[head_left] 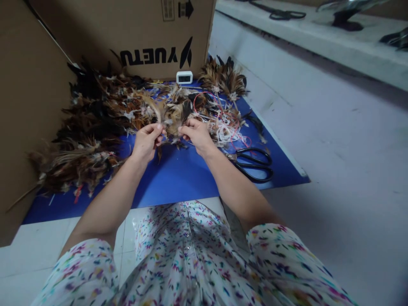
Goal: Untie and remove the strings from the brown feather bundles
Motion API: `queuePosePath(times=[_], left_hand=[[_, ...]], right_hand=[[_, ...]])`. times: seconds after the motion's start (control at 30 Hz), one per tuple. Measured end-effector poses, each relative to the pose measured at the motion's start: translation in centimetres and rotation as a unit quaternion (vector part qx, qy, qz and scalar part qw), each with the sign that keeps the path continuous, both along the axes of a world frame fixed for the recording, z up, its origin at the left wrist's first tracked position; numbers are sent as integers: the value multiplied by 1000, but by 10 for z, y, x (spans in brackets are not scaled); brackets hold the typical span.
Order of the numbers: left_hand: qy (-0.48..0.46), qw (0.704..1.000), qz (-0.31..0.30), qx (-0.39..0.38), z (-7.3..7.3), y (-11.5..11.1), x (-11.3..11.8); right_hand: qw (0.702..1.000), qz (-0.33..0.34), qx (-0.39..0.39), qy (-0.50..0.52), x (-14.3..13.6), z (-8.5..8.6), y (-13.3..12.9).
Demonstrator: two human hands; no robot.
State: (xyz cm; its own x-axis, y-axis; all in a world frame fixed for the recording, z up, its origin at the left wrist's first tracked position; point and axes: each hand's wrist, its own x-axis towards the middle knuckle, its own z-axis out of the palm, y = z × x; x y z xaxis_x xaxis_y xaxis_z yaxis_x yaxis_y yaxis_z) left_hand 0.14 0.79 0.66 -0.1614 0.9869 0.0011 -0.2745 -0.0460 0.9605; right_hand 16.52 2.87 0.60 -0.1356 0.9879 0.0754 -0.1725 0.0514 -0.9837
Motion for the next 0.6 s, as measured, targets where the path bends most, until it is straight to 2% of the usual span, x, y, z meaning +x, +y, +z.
queuePosePath(times=[0.27,0.47,0.6], left_hand=[[52,997,-32,41,-2,0,0],[88,993,-41,67,-3,-1,1],[107,990,-44,76,-5,0,0]], right_hand=[[999,-29,24,18,1,2,-1],[994,-75,70,-49,2,3,-2],[991,-80,82,-71,3,2,0]])
